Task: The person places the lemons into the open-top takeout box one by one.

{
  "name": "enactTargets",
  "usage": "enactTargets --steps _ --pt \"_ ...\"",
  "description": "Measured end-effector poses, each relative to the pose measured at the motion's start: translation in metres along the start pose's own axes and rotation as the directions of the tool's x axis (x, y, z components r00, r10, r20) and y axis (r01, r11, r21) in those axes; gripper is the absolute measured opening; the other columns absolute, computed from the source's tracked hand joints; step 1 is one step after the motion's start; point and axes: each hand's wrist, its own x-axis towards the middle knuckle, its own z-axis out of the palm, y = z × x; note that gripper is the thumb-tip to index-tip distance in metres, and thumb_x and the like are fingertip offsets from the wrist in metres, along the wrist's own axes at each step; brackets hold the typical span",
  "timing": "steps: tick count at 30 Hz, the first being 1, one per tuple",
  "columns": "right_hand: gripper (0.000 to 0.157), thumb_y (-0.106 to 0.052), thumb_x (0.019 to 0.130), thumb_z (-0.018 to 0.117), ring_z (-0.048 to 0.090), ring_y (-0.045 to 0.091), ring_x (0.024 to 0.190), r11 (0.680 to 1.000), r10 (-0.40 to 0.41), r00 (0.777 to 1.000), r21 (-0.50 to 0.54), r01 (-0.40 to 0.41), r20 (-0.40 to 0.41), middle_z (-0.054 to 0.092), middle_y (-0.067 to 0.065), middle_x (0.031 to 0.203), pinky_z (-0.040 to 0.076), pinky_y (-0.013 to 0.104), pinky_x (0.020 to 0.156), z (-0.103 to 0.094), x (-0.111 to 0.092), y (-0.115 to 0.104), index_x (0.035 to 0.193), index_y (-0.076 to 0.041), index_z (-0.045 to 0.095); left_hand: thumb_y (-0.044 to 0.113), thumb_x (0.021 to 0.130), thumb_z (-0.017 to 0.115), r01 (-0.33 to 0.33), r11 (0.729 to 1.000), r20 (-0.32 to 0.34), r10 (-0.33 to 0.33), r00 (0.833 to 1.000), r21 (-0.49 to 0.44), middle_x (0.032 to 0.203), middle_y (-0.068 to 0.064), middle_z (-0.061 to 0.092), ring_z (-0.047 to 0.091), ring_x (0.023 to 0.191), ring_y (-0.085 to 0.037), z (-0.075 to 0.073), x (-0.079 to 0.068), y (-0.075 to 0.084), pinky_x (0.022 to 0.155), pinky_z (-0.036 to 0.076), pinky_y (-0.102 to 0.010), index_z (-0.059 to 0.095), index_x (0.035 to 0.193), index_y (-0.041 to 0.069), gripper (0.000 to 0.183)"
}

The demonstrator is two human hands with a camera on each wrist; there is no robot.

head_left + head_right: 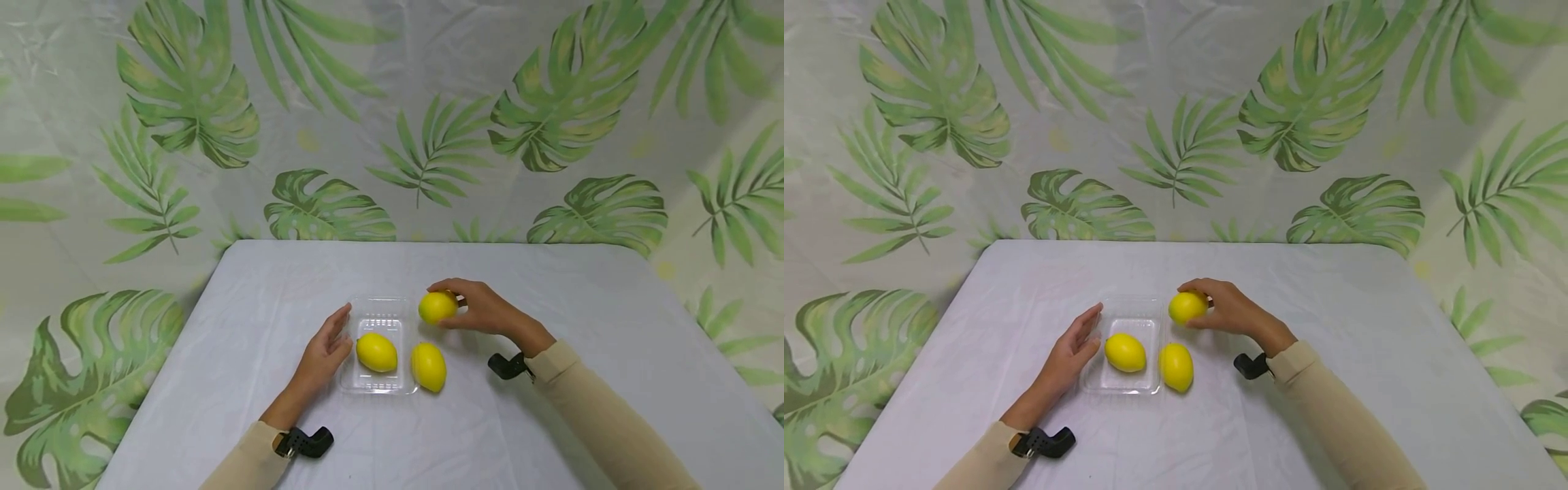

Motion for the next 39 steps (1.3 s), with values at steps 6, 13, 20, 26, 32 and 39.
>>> enactTargets --steps 6,13,20,26,32,39 --pt "0.058 -0.025 0.079 0.081 0.055 0.017 0.108 1.000 -0.003 1.000 -0.003 0.003 -0.005 0.059 -0.001 0.128 0.053 0.036 0.091 0.000 0.004 -0.011 0.130 -0.009 0.058 -0.002 0.096 0.052 -0.013 1.000 -0.001 0.013 1.000 0.007 0.156 -0.008 0.030 0.028 0.143 -0.025 0.000 0.000 0.000 0.111 0.032 -0.038 0.033 0.150 0.010 0.059" --pt "0.056 -0.027 0.079 0.081 0.056 0.016 0.105 0.999 -0.050 0.999 -0.018 0.049 -0.020 0.060 -0.001 0.126 0.054 0.034 0.088 0.004 0.013 -0.025 0.127 -0.011 0.059 0.000 0.096 0.053 -0.002 1.000 -0.009 0.003 1.000 0.026 0.155 -0.005 0.031 0.029 0.142 -0.023 0.000 -0.001 0.001 0.111 0.033 -0.037 0.033 0.150 0.013 0.058" --pt "0.055 -0.032 0.079 0.080 0.057 0.012 0.099 0.997 -0.078 0.997 -0.030 0.078 -0.021 0.062 -0.003 0.118 0.052 0.033 0.089 0.010 0.020 -0.034 0.125 -0.011 0.059 -0.003 0.096 0.051 0.016 1.000 0.003 -0.016 1.000 0.014 0.156 -0.011 0.028 0.027 0.143 -0.027 0.001 -0.001 0.010 0.111 0.031 -0.042 0.031 0.150 0.006 0.058" --pt "0.052 -0.032 0.079 0.080 0.058 0.010 0.098 0.995 -0.097 0.995 -0.014 0.097 0.001 0.063 -0.005 0.114 0.051 0.029 0.092 0.017 0.026 -0.042 0.123 -0.012 0.059 -0.004 0.096 0.050 0.025 0.999 0.019 -0.025 0.999 0.022 0.155 -0.018 0.027 0.026 0.142 -0.031 0.001 -0.005 0.033 0.111 0.030 -0.046 0.029 0.149 -0.002 0.057" --pt "0.052 -0.031 0.080 0.080 0.059 0.009 0.098 0.995 -0.095 0.995 -0.007 0.095 0.005 0.063 -0.005 0.113 0.051 0.029 0.092 0.024 0.030 -0.047 0.123 -0.012 0.059 -0.004 0.096 0.050 0.027 0.999 0.032 -0.028 0.999 0.034 0.155 -0.019 0.027 0.027 0.142 -0.032 0.001 -0.006 0.034 0.110 0.031 -0.045 0.028 0.149 -0.003 0.058" --pt "0.050 -0.034 0.080 0.079 0.058 0.010 0.098 0.995 -0.097 0.995 0.007 0.097 0.021 0.062 -0.006 0.114 0.051 0.028 0.091 0.034 0.037 -0.049 0.121 -0.013 0.059 -0.004 0.096 0.050 0.017 1.000 0.024 -0.017 1.000 0.018 0.155 -0.018 0.027 0.027 0.142 -0.031 0.000 -0.006 0.035 0.111 0.030 -0.047 0.029 0.149 -0.002 0.057"
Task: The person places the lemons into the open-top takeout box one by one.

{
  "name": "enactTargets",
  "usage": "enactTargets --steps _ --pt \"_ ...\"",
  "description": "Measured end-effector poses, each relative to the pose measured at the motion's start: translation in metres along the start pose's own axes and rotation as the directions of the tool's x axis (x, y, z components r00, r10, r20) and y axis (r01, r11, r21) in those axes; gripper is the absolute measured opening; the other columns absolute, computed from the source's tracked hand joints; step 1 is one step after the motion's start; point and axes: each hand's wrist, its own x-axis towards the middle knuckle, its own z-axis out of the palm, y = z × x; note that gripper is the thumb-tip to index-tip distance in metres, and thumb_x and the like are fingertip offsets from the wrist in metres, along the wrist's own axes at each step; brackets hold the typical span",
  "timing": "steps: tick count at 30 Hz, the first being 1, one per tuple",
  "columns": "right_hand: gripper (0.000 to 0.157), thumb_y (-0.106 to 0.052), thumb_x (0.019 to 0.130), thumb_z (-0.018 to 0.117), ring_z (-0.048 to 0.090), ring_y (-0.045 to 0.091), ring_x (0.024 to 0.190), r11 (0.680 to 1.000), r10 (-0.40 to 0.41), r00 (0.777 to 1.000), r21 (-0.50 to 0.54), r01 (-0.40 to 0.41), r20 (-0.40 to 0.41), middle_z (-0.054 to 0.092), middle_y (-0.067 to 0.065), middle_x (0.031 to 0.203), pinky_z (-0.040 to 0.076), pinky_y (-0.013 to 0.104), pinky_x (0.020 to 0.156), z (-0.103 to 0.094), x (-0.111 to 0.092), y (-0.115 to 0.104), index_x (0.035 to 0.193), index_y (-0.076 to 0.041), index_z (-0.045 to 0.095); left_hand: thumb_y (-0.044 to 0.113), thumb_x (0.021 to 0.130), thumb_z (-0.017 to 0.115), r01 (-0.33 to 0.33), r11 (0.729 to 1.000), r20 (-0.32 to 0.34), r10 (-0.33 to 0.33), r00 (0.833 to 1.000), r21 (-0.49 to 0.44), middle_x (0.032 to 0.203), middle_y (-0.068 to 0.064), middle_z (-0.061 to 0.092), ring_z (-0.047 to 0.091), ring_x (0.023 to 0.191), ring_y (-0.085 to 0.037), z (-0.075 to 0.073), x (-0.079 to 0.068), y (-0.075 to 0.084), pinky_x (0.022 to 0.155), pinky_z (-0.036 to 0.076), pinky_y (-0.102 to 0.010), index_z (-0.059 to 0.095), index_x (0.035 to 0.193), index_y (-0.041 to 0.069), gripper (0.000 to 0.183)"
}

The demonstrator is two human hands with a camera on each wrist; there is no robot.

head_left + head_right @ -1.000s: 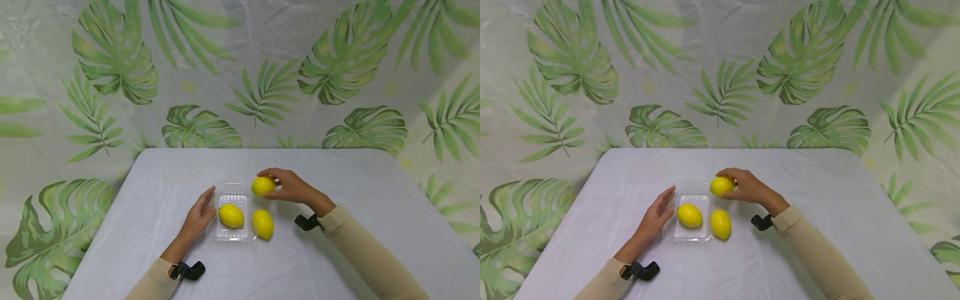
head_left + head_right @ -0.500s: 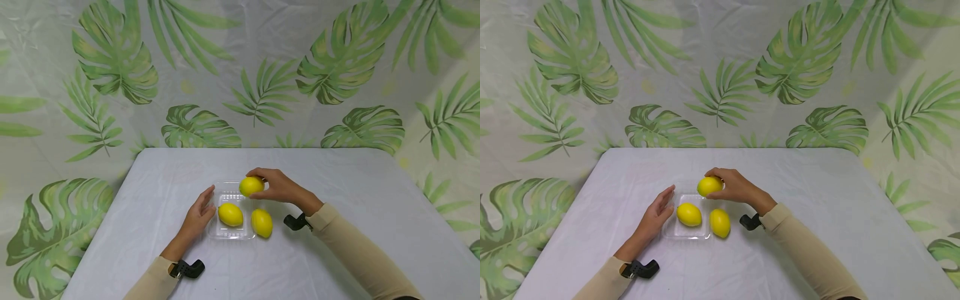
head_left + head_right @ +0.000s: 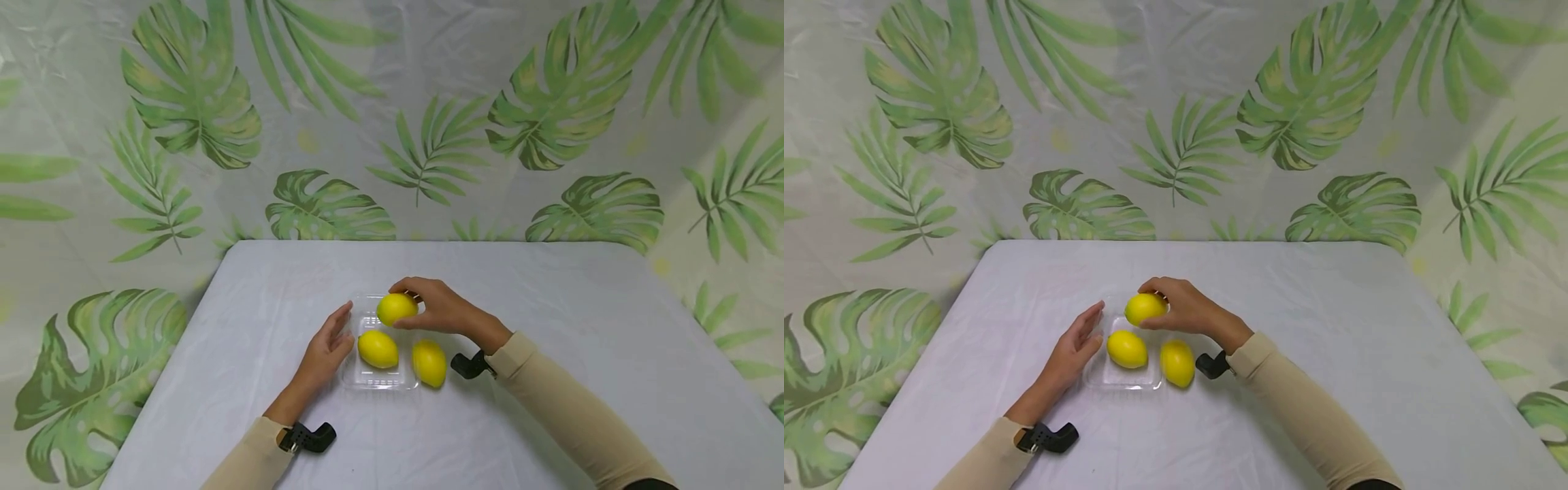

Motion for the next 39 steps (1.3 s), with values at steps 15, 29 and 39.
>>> enactTargets --steps 15,29,39 --pt "0.053 -0.034 0.084 0.075 0.055 0.011 0.103 1.000 0.001 1.000 -0.025 -0.001 0.026 0.060 -0.004 0.122 0.051 0.031 0.090 0.010 0.010 -0.005 0.131 -0.015 0.058 -0.003 0.096 0.051 0.023 1.000 -0.008 -0.023 1.000 -0.007 0.156 -0.013 0.028 0.027 0.143 -0.028 -0.002 0.002 -0.006 0.111 0.030 -0.046 0.030 0.150 0.002 0.058" --pt "0.051 -0.033 0.083 0.077 0.056 0.015 0.098 0.996 0.033 0.999 -0.080 -0.033 -0.006 0.062 0.002 0.116 0.053 0.037 0.090 0.022 0.011 -0.007 0.125 -0.010 0.060 -0.003 0.096 0.051 0.027 1.000 0.001 -0.027 1.000 0.002 0.155 -0.017 0.029 0.028 0.142 -0.029 0.000 0.000 0.000 0.110 0.033 -0.042 0.030 0.149 -0.001 0.057" --pt "0.048 -0.033 0.082 0.077 0.055 0.012 0.094 0.989 0.065 0.998 -0.132 -0.065 -0.001 0.062 0.000 0.111 0.051 0.027 0.087 0.025 0.013 -0.009 0.122 -0.011 0.061 -0.003 0.096 0.051 0.026 1.000 0.000 -0.026 1.000 0.005 0.155 -0.016 0.030 0.029 0.142 -0.028 -0.001 0.000 -0.001 0.110 0.033 -0.042 0.030 0.149 0.000 0.057"
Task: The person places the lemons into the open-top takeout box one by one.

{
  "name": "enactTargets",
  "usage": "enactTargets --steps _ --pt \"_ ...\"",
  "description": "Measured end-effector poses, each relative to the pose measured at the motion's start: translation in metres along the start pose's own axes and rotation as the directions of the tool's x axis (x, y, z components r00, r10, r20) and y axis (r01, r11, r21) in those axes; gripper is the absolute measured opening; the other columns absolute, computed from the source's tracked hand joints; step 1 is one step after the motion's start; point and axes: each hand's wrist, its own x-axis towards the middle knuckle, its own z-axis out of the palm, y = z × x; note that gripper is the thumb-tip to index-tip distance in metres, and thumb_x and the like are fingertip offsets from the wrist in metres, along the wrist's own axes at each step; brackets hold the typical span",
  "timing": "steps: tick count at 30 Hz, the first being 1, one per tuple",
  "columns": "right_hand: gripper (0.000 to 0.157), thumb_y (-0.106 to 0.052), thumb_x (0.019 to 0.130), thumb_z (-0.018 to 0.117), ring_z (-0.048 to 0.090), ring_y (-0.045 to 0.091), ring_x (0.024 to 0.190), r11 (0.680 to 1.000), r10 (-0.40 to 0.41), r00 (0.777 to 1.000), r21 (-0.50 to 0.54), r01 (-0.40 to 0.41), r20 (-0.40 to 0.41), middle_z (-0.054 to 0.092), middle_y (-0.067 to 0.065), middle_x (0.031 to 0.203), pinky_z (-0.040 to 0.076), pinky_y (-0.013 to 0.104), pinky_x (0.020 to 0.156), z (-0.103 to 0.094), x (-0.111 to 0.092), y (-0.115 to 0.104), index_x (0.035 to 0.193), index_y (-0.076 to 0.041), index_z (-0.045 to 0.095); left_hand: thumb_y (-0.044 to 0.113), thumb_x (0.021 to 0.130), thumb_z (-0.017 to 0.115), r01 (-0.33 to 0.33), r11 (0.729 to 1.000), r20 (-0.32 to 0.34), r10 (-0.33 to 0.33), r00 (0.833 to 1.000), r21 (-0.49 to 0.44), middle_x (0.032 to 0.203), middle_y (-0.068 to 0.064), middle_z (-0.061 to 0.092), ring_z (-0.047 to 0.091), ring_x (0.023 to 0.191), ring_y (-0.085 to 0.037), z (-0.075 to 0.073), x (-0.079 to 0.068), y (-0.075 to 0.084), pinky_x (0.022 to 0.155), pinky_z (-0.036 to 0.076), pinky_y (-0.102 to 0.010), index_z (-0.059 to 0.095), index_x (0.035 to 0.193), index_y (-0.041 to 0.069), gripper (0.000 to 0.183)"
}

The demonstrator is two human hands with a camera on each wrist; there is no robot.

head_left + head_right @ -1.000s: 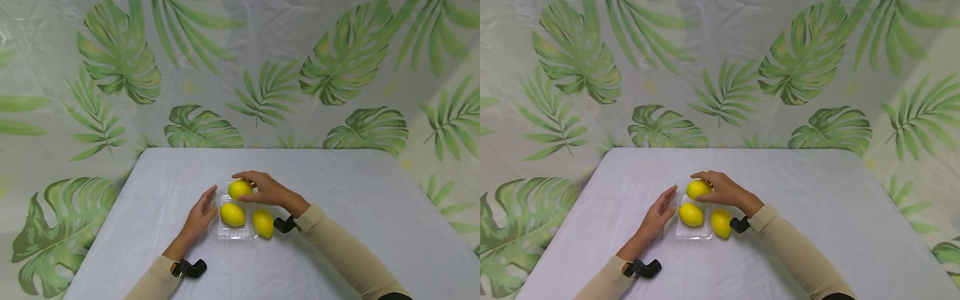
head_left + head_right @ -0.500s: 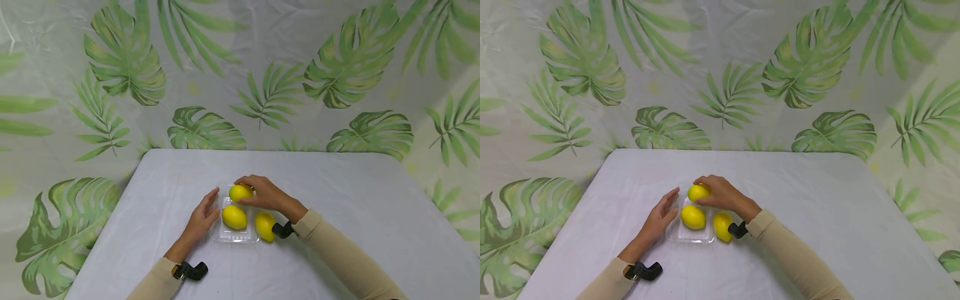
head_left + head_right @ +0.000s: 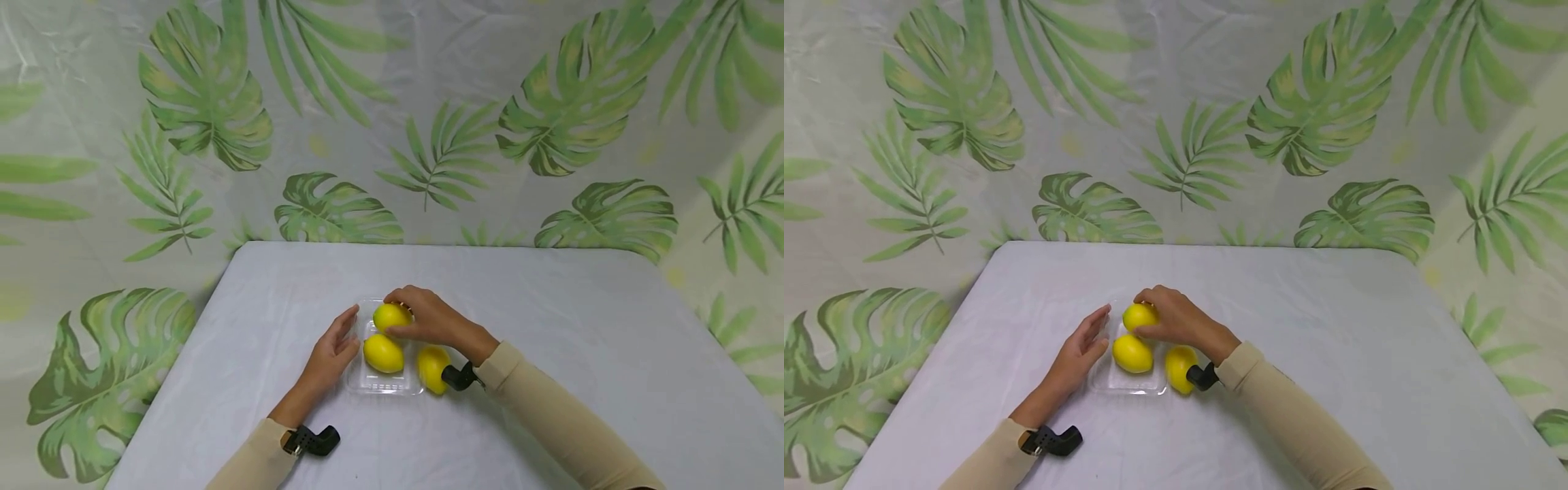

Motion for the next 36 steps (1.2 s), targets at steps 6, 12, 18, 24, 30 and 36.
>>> enactTargets --steps 6,12,18,24,30,36 --pt "0.049 -0.034 0.082 0.077 0.055 0.012 0.095 0.999 0.036 0.999 -0.024 -0.036 0.026 0.062 0.000 0.112 0.050 0.026 0.089 0.0024 0.0001 -0.0027 0.122 -0.012 0.061 -0.002 0.097 0.050 0.003 1.000 0.010 -0.003 1.000 0.001 0.155 -0.015 0.028 0.028 0.142 -0.027 -0.0010 0.0006 -0.0012 0.111 0.032 -0.043 0.029 0.150 0.001 0.057" --pt "0.049 -0.035 0.082 0.077 0.055 0.012 0.097 0.996 0.052 0.998 -0.071 -0.048 0.047 0.062 0.001 0.115 0.049 0.028 0.092 0.0039 0.0002 -0.0051 0.123 -0.012 0.061 -0.002 0.096 0.050 -0.004 1.000 0.010 0.004 1.000 0.000 0.156 -0.015 0.028 0.028 0.142 -0.028 -0.0017 0.0016 -0.0013 0.111 0.032 -0.044 0.029 0.150 0.001 0.057" --pt "0.049 -0.037 0.082 0.076 0.056 0.013 0.100 0.993 0.063 0.996 -0.103 -0.056 0.062 0.062 0.000 0.117 0.049 0.031 0.093 0.0073 -0.0011 -0.0051 0.123 -0.014 0.062 -0.002 0.097 0.050 -0.012 1.000 0.010 0.013 1.000 -0.018 0.155 -0.015 0.028 0.027 0.142 -0.028 -0.0016 0.0017 -0.0011 0.111 0.031 -0.043 0.029 0.149 0.000 0.056" --pt "0.045 -0.035 0.083 0.076 0.057 0.014 0.099 0.990 0.041 0.997 -0.134 -0.032 0.069 0.063 0.000 0.114 0.050 0.032 0.093 0.0098 -0.0032 -0.0054 0.121 -0.014 0.063 -0.003 0.096 0.050 -0.004 1.000 0.015 0.004 1.000 -0.025 0.155 -0.016 0.027 0.027 0.143 -0.029 -0.0009 0.0003 -0.0007 0.111 0.031 -0.043 0.029 0.149 -0.001 0.057" --pt "0.041 -0.028 0.084 0.076 0.058 0.017 0.103 0.990 0.018 0.998 -0.141 -0.010 0.058 0.063 0.002 0.116 0.050 0.034 0.096 0.0087 -0.0040 -0.0065 0.119 -0.012 0.064 -0.003 0.096 0.050 -0.002 1.000 0.011 0.003 1.000 -0.022 0.156 -0.016 0.027 0.027 0.143 -0.029 -0.0007 0.0007 0.0004 0.111 0.031 -0.045 0.029 0.149 -0.001 0.057" --pt "0.042 -0.028 0.085 0.075 0.057 0.017 0.110 0.994 0.029 0.997 -0.110 -0.022 0.065 0.062 0.002 0.121 0.048 0.035 0.100 0.0062 -0.0058 -0.0065 0.122 -0.012 0.064 -0.003 0.096 0.051 -0.003 1.000 0.005 0.003 1.000 -0.025 0.155 -0.016 0.028 0.027 0.142 -0.029 -0.0006 -0.0001 0.0013 0.111 0.030 -0.046 0.030 0.149 -0.001 0.057"
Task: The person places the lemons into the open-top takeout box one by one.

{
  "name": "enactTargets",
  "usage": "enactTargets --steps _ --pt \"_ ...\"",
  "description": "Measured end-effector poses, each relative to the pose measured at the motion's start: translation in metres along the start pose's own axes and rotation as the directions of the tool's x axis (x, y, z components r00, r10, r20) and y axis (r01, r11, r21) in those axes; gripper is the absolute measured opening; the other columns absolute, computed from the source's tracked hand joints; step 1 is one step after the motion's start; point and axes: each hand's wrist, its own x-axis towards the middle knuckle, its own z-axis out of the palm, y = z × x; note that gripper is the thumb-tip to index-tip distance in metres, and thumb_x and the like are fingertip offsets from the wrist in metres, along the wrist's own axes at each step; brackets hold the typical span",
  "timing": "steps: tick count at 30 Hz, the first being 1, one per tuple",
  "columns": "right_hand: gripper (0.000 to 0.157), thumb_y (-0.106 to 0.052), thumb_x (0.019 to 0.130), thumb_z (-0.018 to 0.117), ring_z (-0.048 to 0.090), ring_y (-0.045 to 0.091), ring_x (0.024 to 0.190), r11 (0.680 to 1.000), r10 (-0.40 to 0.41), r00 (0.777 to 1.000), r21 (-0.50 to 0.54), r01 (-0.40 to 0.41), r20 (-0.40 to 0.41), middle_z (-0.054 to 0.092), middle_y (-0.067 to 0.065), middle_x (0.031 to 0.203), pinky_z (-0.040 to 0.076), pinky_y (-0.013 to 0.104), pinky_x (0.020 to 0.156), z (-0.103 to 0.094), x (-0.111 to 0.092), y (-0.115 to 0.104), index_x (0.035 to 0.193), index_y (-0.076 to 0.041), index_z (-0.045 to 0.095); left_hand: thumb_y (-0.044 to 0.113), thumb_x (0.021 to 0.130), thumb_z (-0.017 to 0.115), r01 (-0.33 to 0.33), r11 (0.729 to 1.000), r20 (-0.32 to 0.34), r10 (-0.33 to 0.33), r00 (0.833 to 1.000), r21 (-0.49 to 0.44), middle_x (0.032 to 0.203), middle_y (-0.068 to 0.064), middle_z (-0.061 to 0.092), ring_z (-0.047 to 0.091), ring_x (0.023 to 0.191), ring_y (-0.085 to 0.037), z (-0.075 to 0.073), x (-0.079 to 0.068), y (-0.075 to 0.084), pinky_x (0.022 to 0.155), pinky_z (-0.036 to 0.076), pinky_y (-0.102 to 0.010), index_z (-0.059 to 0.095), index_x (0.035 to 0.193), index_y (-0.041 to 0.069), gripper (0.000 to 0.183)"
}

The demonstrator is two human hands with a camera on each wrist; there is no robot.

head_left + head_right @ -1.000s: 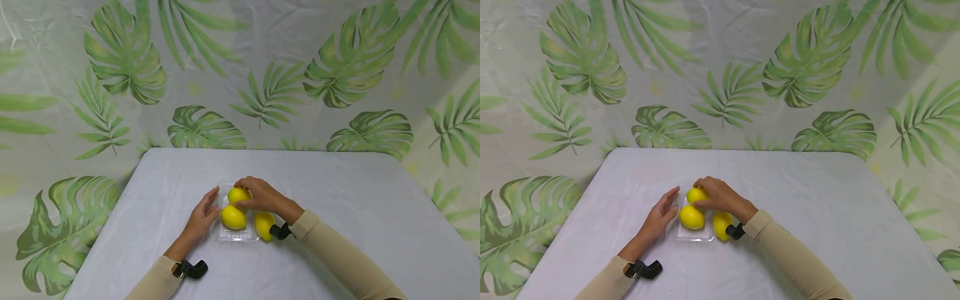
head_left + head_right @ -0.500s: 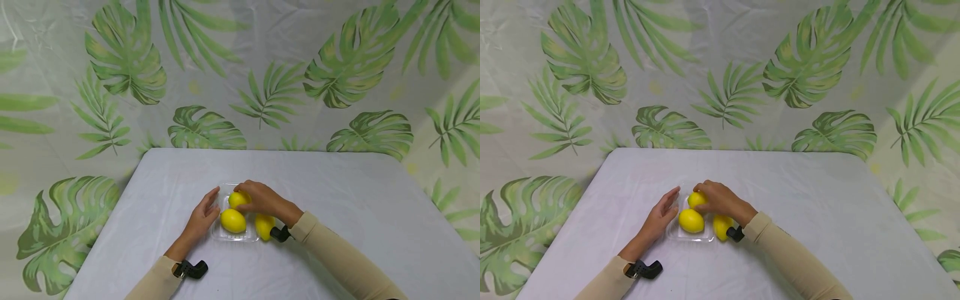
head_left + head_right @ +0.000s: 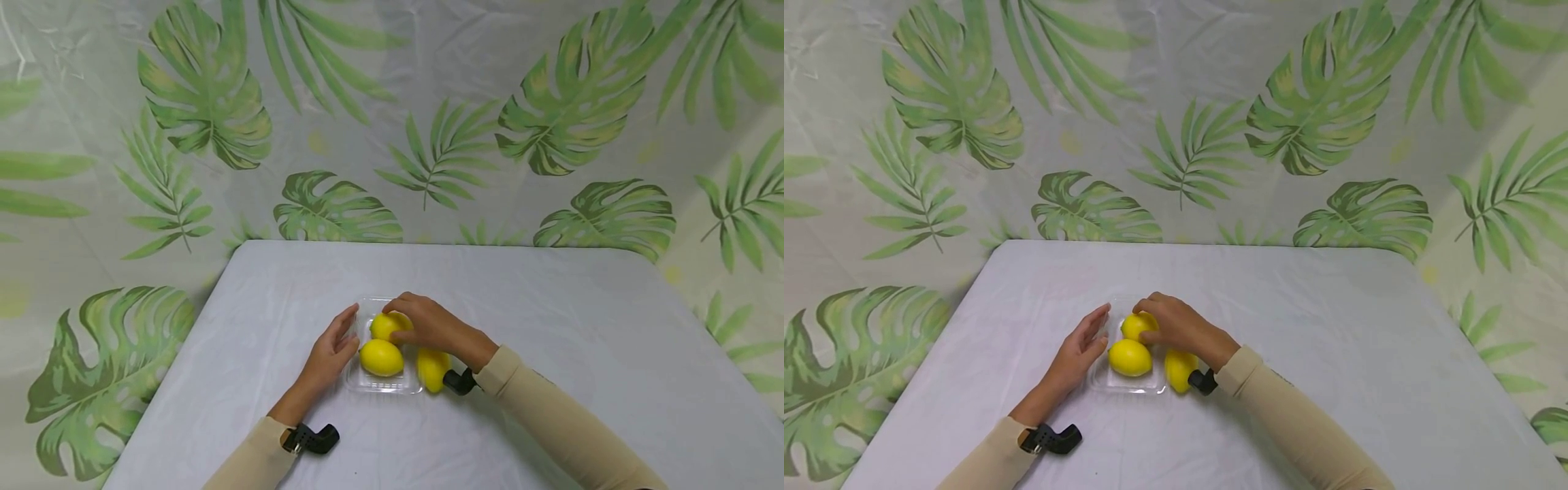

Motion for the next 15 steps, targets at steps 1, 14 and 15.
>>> enactTargets --steps 1,14,15 --pt "0.042 -0.027 0.085 0.075 0.056 0.017 0.111 1.000 0.000 1.000 0.010 0.000 0.000 0.061 0.001 0.122 0.047 0.035 0.100 -0.001 -0.001 0.000 0.122 -0.012 0.064 -0.003 0.096 0.051 0.001 1.000 -0.002 -0.001 1.000 0.001 0.155 -0.016 0.028 0.027 0.142 -0.030 0.000 0.000 0.000 0.110 0.031 -0.047 0.030 0.148 -0.001 0.056" --pt "0.039 -0.019 0.087 0.073 0.058 0.023 0.111 0.995 -0.047 0.998 0.091 0.050 -0.033 0.062 0.004 0.121 0.049 0.038 0.097 -0.013 -0.024 0.009 0.123 -0.009 0.062 -0.003 0.096 0.051 -0.010 0.999 -0.004 0.010 1.000 0.037 0.155 -0.016 0.027 0.027 0.142 -0.030 0.000 0.002 -0.006 0.110 0.032 -0.046 0.029 0.149 -0.001 0.057" --pt "0.039 -0.019 0.087 0.072 0.058 0.024 0.110 0.994 -0.052 0.998 0.098 0.055 -0.035 0.062 0.005 0.121 0.050 0.038 0.096 -0.014 -0.026 0.010 0.123 -0.008 0.063 -0.002 0.096 0.051 -0.010 0.999 -0.006 0.011 1.000 0.033 0.156 -0.015 0.027 0.027 0.142 -0.030 0.000 0.002 -0.010 0.110 0.032 -0.045 0.029 0.149 0.001 0.057"
